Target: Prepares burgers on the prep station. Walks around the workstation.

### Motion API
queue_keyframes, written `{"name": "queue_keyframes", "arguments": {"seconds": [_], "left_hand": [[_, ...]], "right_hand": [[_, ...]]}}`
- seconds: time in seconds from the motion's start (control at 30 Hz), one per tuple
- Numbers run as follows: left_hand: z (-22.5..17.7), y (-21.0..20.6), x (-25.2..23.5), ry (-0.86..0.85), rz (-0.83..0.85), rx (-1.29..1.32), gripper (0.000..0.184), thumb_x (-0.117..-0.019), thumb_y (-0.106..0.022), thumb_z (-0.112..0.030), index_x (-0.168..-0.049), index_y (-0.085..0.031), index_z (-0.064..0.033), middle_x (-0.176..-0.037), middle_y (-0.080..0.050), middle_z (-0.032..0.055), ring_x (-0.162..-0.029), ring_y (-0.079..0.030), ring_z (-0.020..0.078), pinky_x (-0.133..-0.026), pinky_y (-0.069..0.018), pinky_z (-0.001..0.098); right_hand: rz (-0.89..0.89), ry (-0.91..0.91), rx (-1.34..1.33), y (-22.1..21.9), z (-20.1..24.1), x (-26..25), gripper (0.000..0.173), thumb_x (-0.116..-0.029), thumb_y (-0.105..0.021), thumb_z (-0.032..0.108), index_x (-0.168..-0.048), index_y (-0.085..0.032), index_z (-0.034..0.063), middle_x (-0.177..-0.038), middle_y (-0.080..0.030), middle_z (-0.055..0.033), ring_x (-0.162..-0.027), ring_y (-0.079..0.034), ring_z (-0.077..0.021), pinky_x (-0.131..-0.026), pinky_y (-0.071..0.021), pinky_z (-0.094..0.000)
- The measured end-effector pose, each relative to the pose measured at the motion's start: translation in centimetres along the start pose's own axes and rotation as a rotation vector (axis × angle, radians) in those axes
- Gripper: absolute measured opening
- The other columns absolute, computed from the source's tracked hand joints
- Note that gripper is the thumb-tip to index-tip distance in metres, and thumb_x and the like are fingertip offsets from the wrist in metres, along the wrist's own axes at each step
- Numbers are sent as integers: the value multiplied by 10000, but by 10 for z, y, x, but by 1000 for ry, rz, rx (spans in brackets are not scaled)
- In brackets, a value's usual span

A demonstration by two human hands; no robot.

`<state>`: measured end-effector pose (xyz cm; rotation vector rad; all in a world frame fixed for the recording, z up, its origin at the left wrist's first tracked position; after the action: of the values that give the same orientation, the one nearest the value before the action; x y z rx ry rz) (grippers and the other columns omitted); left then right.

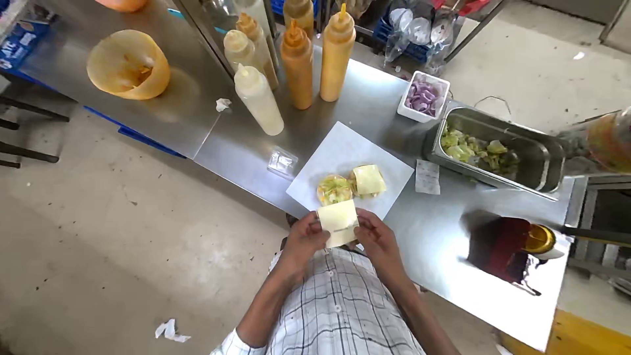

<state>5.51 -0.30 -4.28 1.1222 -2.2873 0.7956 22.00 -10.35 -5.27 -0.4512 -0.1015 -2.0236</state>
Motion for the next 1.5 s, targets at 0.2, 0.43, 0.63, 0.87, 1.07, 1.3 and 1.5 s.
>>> {"name": "queue_keyframes", "arguments": {"seconds": [0.2,0.43,0.63,0.87,1.07,1.3,1.5], "left_hand": [[-7,-1,7,-106,-89,-89,457,-797,-840,-73,-1195,-638,28,-1038,-734,150,-948,-731,248,-830,-635,400],[-17,7,10,-111,-210,275,343,-971,-672,-73,-1249,-575,102,-1087,-708,234,-939,-726,300,-839,-624,432],[-14,10,14,-64,-27,151,347,-876,-726,-11,-1189,-617,92,-1094,-712,208,-996,-715,291,-894,-612,447],[-14,6,13,-135,46,-155,379,-897,-725,-27,-1251,-601,28,-1096,-739,129,-1008,-728,230,-910,-616,395],[-19,2,10,-100,-95,183,296,-1003,-521,17,-1291,-534,86,-1147,-692,212,-1026,-711,292,-913,-606,453],[-17,1,-1,-121,-255,219,337,-845,-727,75,-1160,-611,99,-1037,-714,227,-919,-729,298,-800,-636,433],[-21,0,-8,-173,-300,155,336,-849,-799,-16,-1128,-642,86,-997,-733,215,-899,-740,290,-806,-641,420]], "right_hand": [[-43,11,-7,-23,14,-14,203,-915,-714,124,-1080,-684,8,-884,-720,-127,-695,-678,-192,-549,-552,-296],[204,-27,-266,-37,18,-19,503,-935,-669,86,-1402,-511,-11,-1267,-642,-210,-1134,-656,-298,-973,-565,-460],[38,-49,-221,-34,13,-25,332,-855,-659,-3,-1184,-632,-43,-1002,-711,-190,-916,-702,-251,-815,-598,-404],[35,46,71,-39,17,-25,332,-832,-843,187,-1054,-659,24,-873,-724,-85,-765,-715,-188,-679,-621,-329],[77,82,37,-29,15,-23,378,-952,-718,213,-1237,-621,-16,-1064,-713,-114,-936,-715,-217,-773,-632,-347],[44,119,4,-32,17,-19,373,-980,-679,141,-1312,-598,-10,-927,-697,-116,-653,-672,-206,-530,-598,-323],[16,348,455,-36,25,-18,498,-944,-737,306,-1365,-628,62,-1216,-662,-78,-917,-694,-111,-718,-625,-265]]}}
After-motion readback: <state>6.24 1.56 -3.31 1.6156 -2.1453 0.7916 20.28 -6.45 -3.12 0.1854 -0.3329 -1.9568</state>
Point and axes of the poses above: each hand's wrist, its own x-axis away from the middle knuckle, its own y-axis out of the back of the hand, z = x × y, the point moved 5 cm from there along -x, towards the middle knuckle
